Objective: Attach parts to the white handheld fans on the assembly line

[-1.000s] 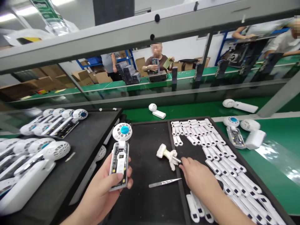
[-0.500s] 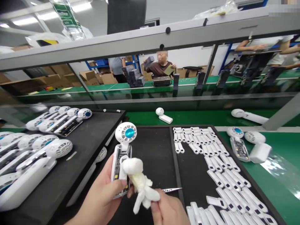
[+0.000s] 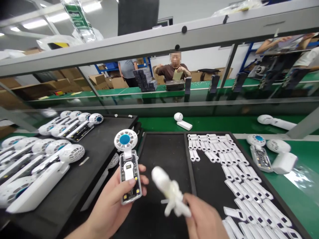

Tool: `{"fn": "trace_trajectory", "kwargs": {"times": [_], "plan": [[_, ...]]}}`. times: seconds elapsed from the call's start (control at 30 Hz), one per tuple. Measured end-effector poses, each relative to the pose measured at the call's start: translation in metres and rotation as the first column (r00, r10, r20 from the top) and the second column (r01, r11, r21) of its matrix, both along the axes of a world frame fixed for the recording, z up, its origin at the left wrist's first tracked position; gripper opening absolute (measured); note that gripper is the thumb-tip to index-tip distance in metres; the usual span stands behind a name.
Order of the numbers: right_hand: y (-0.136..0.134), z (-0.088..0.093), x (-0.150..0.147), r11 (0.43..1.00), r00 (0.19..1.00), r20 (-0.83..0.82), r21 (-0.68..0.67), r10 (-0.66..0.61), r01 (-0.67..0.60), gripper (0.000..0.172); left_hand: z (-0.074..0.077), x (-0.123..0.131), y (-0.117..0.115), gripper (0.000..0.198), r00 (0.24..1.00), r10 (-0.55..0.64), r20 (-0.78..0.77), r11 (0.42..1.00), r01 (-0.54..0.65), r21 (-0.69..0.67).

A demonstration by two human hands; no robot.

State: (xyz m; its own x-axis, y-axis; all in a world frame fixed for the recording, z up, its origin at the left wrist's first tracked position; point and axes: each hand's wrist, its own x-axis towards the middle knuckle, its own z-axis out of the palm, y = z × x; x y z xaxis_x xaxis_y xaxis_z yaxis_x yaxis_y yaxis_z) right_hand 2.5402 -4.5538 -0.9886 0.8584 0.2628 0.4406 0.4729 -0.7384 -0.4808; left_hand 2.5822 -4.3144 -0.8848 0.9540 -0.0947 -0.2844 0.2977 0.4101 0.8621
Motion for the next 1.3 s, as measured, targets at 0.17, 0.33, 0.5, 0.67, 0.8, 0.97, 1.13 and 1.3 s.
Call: {"fn": "trace_trajectory", "kwargs": {"times": [0.17,0.33,0.5,0.67,0.8,0.97,1.13,1.3], "plan": [[-0.026,-0.002,0.048,0.864,0.965,0.083,-0.431,-0.25,0.261,0.026,0.001,-0.008,0.003,0.038,0.993,-0.082,-0.082,0.997,0.083,0.005],[0.003,0.004,0.049,0.898,0.999,-0.017,-0.437,0.05,-0.052,0.033,-0.001,-0.011,-0.005,0.05,0.98,-0.077,-0.182,0.994,0.089,0.059],[0.025,-0.002,0.027,0.811,0.931,-0.283,-0.473,0.231,-0.345,0.016,0.0,-0.008,-0.005,0.049,0.976,0.036,-0.216,0.978,0.011,0.21],[0.021,0.039,0.028,0.985,0.984,-0.046,0.008,0.171,-0.171,0.022,-0.011,-0.006,-0.01,0.039,0.972,0.01,-0.235,0.866,0.109,0.488],[0.029,0.066,0.041,0.993,0.976,0.217,0.121,-0.017,-0.01,0.026,-0.017,-0.017,-0.027,0.018,0.91,-0.329,-0.251,0.692,0.413,0.592],[0.022,0.071,0.044,0.976,0.994,-0.108,0.216,-0.001,0.025,0.022,-0.012,-0.022,-0.03,0.016,0.727,-0.618,-0.298,0.6,0.682,0.418],[-0.002,0.104,0.012,0.97,0.978,-0.042,-0.124,0.203,-0.207,0.025,-0.002,-0.02,-0.021,0.017,0.765,-0.577,-0.286,0.609,0.636,0.474],[0.0,0.111,-0.007,0.909,0.974,0.005,-0.36,0.229,-0.211,0.023,0.005,-0.023,-0.023,0.005,0.753,-0.6,-0.272,0.503,0.619,0.603]]}}
